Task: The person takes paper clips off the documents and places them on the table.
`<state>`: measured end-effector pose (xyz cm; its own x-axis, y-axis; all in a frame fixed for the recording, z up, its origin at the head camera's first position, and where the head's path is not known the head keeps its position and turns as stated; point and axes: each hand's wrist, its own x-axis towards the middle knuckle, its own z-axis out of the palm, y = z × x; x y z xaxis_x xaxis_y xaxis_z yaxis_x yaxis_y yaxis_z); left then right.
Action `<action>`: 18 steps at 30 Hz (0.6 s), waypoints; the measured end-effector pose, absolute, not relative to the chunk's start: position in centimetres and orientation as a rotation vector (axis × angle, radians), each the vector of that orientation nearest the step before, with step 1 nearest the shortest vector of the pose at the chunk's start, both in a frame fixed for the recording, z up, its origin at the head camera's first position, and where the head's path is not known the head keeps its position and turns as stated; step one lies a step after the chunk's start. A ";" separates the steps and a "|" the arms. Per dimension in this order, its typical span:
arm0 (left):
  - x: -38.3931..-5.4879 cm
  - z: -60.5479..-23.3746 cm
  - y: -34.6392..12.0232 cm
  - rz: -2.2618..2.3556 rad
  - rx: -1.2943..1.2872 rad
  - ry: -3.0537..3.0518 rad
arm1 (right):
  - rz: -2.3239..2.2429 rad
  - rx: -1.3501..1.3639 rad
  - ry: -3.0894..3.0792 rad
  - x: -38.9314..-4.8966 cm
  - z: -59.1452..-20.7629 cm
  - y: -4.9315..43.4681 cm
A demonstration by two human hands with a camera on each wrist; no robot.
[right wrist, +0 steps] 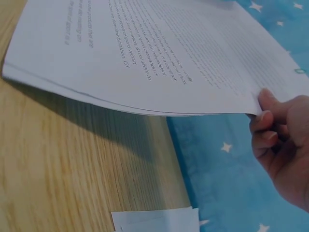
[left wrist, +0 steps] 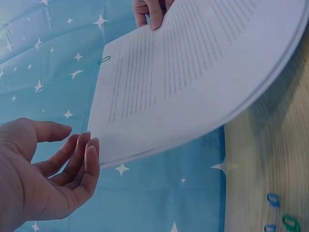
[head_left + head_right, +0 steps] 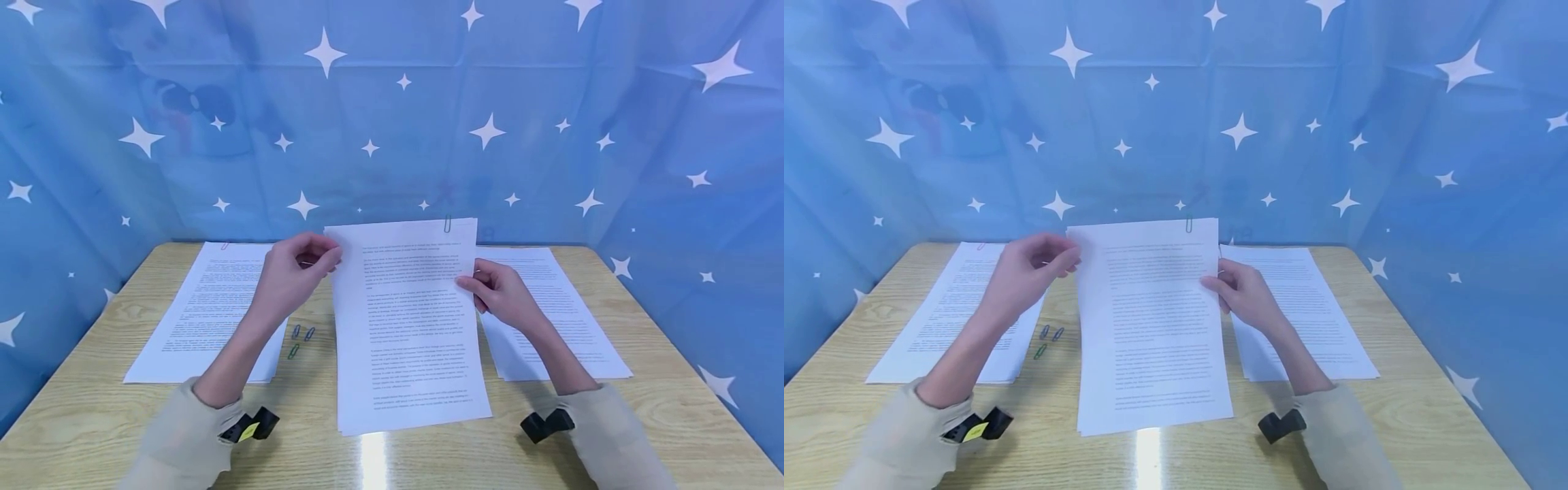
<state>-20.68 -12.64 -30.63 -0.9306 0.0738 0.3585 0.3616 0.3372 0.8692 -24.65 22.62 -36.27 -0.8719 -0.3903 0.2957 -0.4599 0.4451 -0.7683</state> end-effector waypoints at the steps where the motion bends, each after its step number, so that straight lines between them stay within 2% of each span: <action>1: -20.7 -30.5 -12.4 -1.628 -0.397 -2.342 | 1.423 0.765 -2.607 -24.6 -36.3 22.5; 18: -21.8 -29.5 -7.9 -1.650 -0.604 -2.184 | 1.386 0.758 -2.595 -24.1 -36.4 21.4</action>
